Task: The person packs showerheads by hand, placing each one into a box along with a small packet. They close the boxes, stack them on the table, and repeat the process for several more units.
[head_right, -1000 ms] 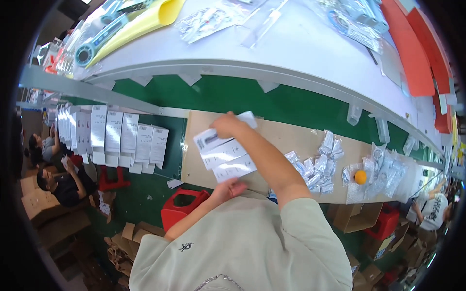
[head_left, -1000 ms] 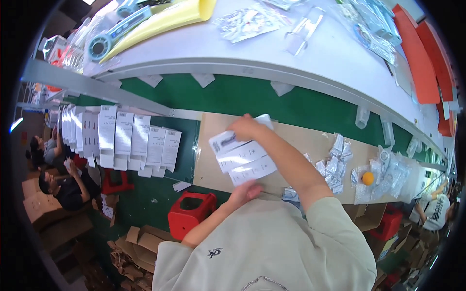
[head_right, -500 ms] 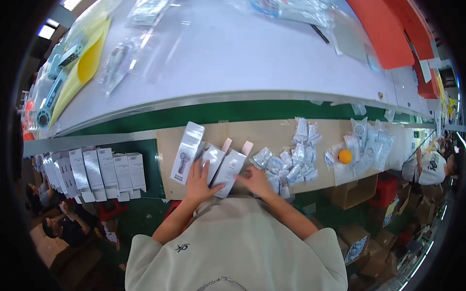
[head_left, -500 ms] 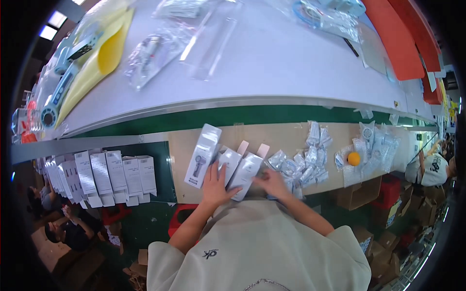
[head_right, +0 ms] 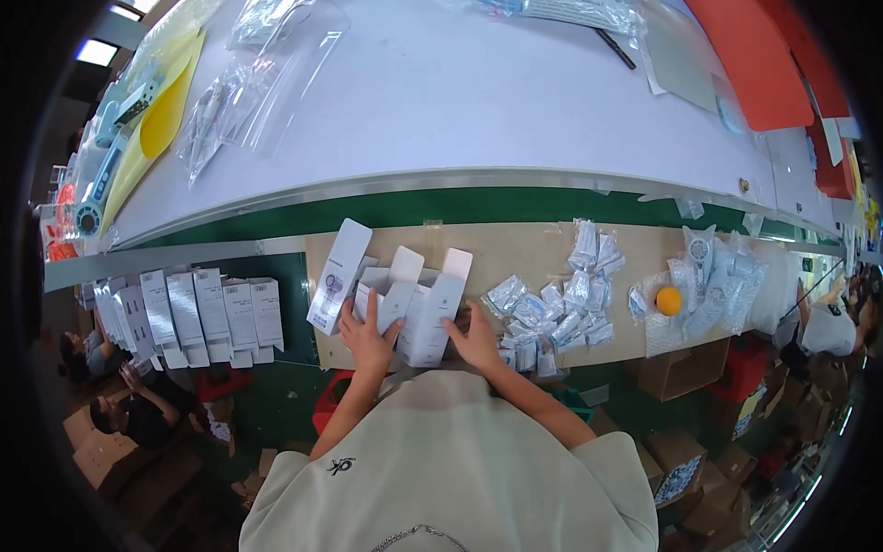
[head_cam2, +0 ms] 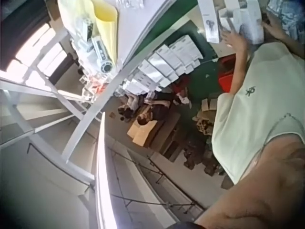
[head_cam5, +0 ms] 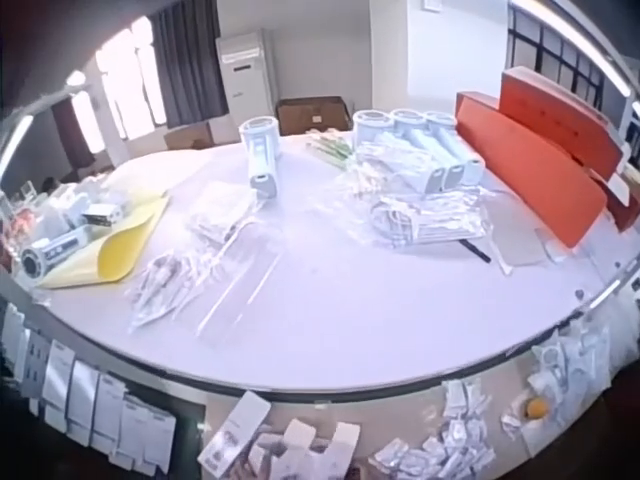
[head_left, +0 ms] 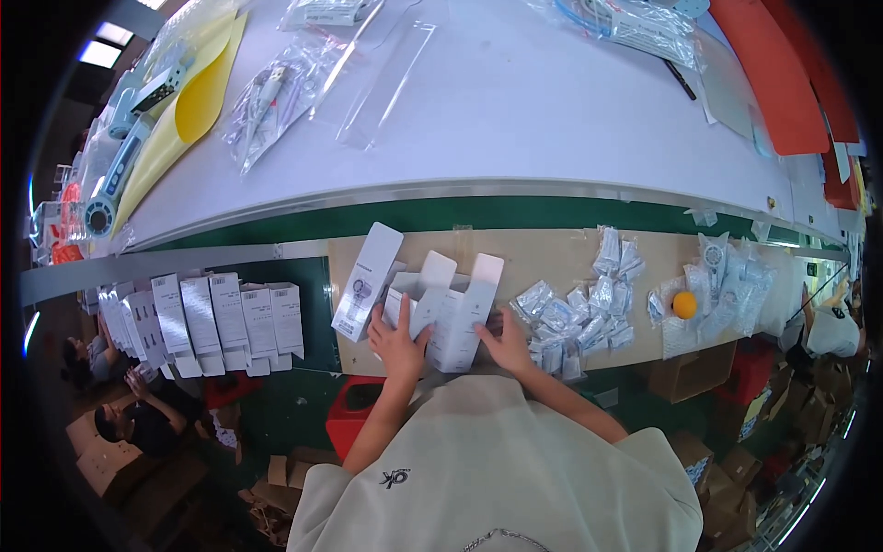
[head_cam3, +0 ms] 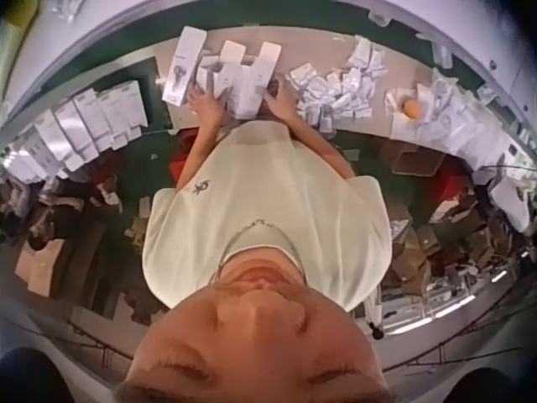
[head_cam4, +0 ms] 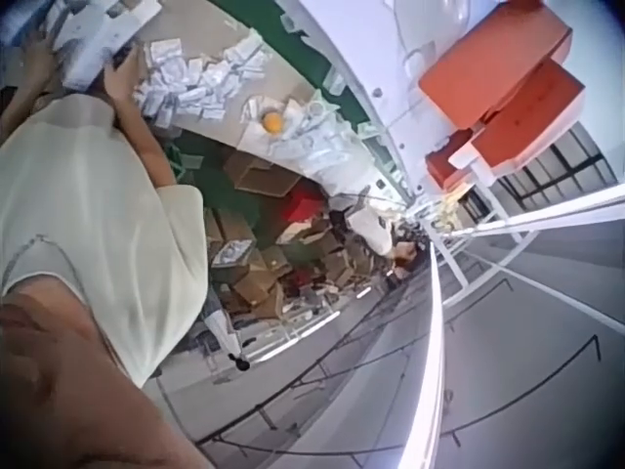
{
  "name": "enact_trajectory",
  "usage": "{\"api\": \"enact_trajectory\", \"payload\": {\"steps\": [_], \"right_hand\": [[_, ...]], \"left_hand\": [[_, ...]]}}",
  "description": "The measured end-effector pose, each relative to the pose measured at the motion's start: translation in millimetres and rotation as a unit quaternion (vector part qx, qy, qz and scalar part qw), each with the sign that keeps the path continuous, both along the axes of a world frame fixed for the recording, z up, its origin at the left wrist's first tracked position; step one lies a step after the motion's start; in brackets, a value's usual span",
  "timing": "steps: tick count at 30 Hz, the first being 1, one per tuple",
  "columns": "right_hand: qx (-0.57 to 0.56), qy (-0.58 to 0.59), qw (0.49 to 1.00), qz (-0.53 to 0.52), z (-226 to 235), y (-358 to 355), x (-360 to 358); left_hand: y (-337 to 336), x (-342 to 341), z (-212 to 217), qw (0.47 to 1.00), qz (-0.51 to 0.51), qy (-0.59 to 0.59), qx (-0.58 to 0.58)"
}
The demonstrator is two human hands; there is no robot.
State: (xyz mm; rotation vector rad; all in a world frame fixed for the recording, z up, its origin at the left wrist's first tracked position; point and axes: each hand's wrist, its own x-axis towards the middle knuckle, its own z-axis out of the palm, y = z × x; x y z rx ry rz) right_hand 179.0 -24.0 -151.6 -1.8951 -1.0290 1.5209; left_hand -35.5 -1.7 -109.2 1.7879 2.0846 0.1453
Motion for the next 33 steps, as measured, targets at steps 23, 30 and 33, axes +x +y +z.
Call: {"api": "enact_trajectory", "payload": {"steps": [23,30,33], "right_hand": [[0.301,-0.546,0.781,-0.04,-58.3,271.8,255.3],[0.338,-0.393,0.844,0.141,-35.9,247.9,237.3],[0.138,-0.249,0.94,0.187,21.0,173.2,169.4]], "left_hand": [[8.9,71.4,-0.2,0.983,-0.161,-0.09,0.012],[11.0,67.9,-17.3,0.983,-0.169,-0.019,0.073],[7.6,63.9,-14.5,0.985,-0.154,-0.018,0.08]]}}
